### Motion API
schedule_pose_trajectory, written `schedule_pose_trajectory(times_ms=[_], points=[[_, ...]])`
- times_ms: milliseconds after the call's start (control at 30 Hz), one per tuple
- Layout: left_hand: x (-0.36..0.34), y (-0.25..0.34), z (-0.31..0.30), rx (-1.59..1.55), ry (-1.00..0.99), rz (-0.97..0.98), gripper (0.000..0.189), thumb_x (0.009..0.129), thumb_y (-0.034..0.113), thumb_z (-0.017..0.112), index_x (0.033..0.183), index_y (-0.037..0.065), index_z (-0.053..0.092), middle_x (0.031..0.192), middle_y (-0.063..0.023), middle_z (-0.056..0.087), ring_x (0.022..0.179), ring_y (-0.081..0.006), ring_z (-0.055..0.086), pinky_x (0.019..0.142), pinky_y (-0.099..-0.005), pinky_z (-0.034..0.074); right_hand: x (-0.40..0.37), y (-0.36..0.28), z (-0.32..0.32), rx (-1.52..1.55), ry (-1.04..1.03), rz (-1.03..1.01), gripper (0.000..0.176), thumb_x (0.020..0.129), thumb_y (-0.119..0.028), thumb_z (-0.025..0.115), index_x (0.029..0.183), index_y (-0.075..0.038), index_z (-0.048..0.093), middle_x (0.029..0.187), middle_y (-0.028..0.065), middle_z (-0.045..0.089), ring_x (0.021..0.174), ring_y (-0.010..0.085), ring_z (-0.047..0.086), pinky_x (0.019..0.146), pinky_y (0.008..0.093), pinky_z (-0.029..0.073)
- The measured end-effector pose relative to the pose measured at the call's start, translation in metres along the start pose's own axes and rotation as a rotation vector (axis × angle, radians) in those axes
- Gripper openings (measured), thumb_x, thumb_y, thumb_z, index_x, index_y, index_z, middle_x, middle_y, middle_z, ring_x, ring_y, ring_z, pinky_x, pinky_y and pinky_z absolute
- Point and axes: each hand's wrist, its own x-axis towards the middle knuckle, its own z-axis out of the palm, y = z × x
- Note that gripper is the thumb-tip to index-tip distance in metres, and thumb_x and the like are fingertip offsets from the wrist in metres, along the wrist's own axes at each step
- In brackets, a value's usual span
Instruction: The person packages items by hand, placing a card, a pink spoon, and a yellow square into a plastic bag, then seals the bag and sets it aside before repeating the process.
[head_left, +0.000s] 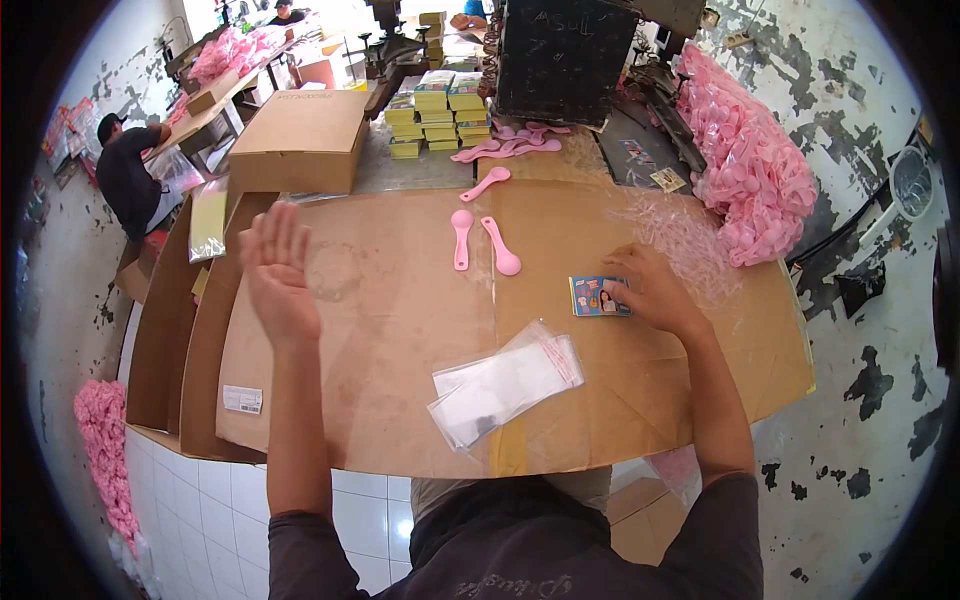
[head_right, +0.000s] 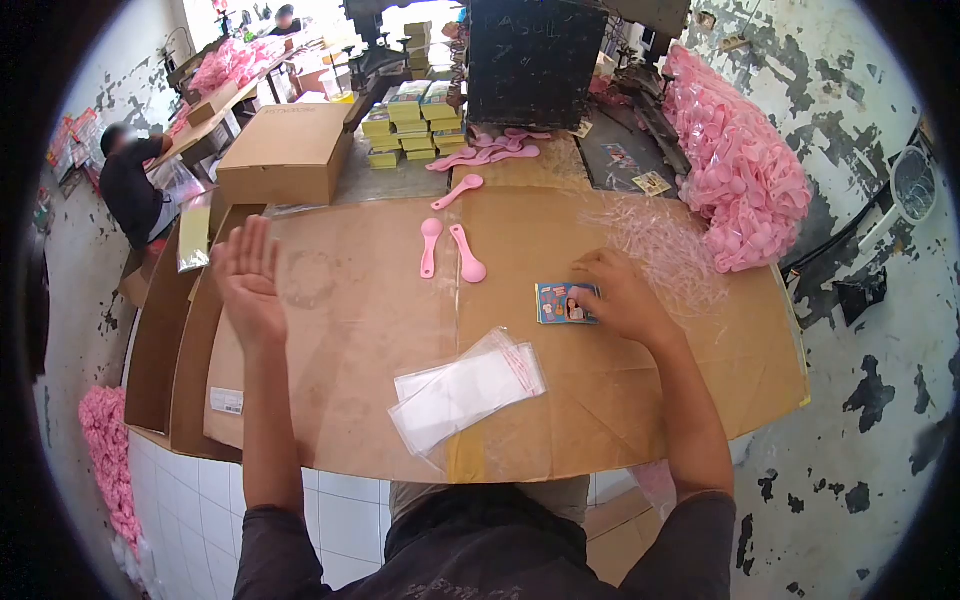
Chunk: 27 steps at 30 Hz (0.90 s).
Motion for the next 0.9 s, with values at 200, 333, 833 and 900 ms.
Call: schedule_pose_trajectory(times_ms=[200, 333, 833, 900], points=[[-0.090, -0.060, 0.037, 0.838, -0.859, -0.048, 0.025, 0.090, 0.019, 0.076, 0.111, 0.007, 0.075, 0.104, -0.0055, 0.067, 0.095, -0.0178, 0.063, 0.081, -0.0349, 0.049, -0.006, 0.015, 0.018, 0.130, -0.018, 0.058, 0.030, 0.087, -0.016, 0.077, 0.113, -0.002, 0.070, 0.117, 0.0139, 0.065, 0.116, 0.0315, 0.059, 0.102, 0.0399, 0.045], [-0.119, -0.078, 0.045, 1.045, -1.048, 0.462, 0.029, 0.081, 0.024, 0.084, 0.101, 0.005, 0.074, 0.088, -0.0077, 0.062, 0.081, -0.0235, 0.058, 0.073, -0.0358, 0.049, -0.007, 0.016, 0.022, 0.177, 0.038, 0.109, 0.026, 0.087, -0.015, 0.077, 0.109, -0.001, 0.069, 0.112, 0.0130, 0.066, 0.110, 0.0306, 0.061, 0.097, 0.0407, 0.047], [-0.117, -0.076, 0.043, 0.967, -0.995, 0.132, 0.015, 0.089, 0.009, 0.078, 0.100, 0.001, 0.071, 0.084, -0.0073, 0.071, 0.072, -0.0155, 0.066, 0.065, -0.0289, 0.053, -0.013, -0.012, 0.025, 1.075, 0.004, 0.189, 0.010, 0.093, -0.002, 0.070, 0.102, 0.000, 0.065, 0.102, 0.0100, 0.072, 0.099, 0.0216, 0.069, 0.088, 0.0337, 0.053], [-0.121, -0.078, 0.044, 0.879, -0.962, 0.066, 0.012, 0.089, 0.008, 0.076, 0.098, 0.002, 0.071, 0.084, -0.0072, 0.071, 0.073, -0.0159, 0.066, 0.065, -0.0287, 0.053, -0.014, -0.031, 0.031, 1.187, -0.143, 0.021, 0.008, 0.094, -0.002, 0.069, 0.102, 0.000, 0.066, 0.104, 0.0089, 0.073, 0.099, 0.0198, 0.070, 0.088, 0.0326, 0.054]])
